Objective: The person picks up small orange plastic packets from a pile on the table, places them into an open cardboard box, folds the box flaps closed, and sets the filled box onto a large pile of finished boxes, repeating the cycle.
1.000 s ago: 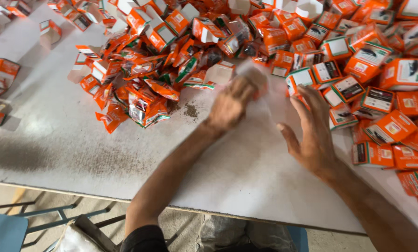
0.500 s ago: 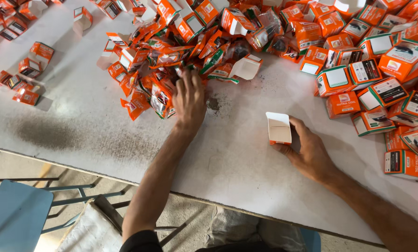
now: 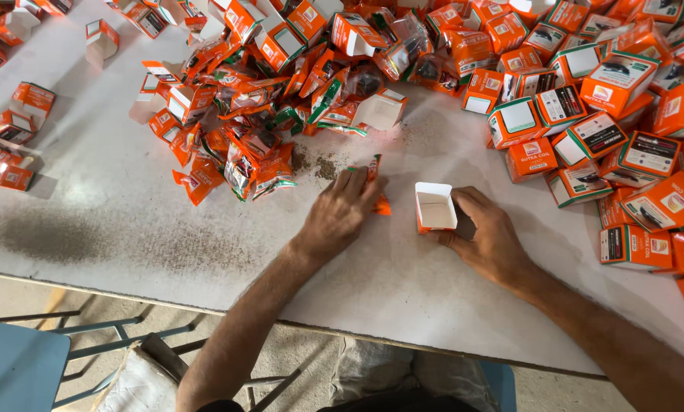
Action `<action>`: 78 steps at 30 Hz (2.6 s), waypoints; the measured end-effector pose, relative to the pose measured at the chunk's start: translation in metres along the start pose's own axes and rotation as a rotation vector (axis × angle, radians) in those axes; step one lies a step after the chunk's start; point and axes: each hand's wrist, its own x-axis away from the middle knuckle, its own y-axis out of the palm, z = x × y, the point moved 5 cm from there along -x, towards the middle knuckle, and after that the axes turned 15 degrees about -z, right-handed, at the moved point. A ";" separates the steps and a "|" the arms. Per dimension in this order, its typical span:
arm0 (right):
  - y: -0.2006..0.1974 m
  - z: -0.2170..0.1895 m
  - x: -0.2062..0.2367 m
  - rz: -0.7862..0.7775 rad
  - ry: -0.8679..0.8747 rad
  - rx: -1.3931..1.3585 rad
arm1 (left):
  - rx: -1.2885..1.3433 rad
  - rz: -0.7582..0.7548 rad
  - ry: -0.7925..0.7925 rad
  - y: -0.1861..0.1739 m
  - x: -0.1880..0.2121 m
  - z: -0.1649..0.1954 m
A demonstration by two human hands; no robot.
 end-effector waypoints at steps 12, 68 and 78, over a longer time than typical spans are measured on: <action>-0.002 0.001 0.003 0.048 -0.041 0.169 | 0.361 0.260 0.289 0.001 -0.010 0.058; 0.006 -0.021 0.012 0.035 -0.109 0.637 | 1.725 -0.312 -0.267 0.066 -0.050 0.006; 0.002 -0.010 0.016 0.105 -0.138 0.455 | 0.947 0.121 0.057 0.042 -0.040 0.035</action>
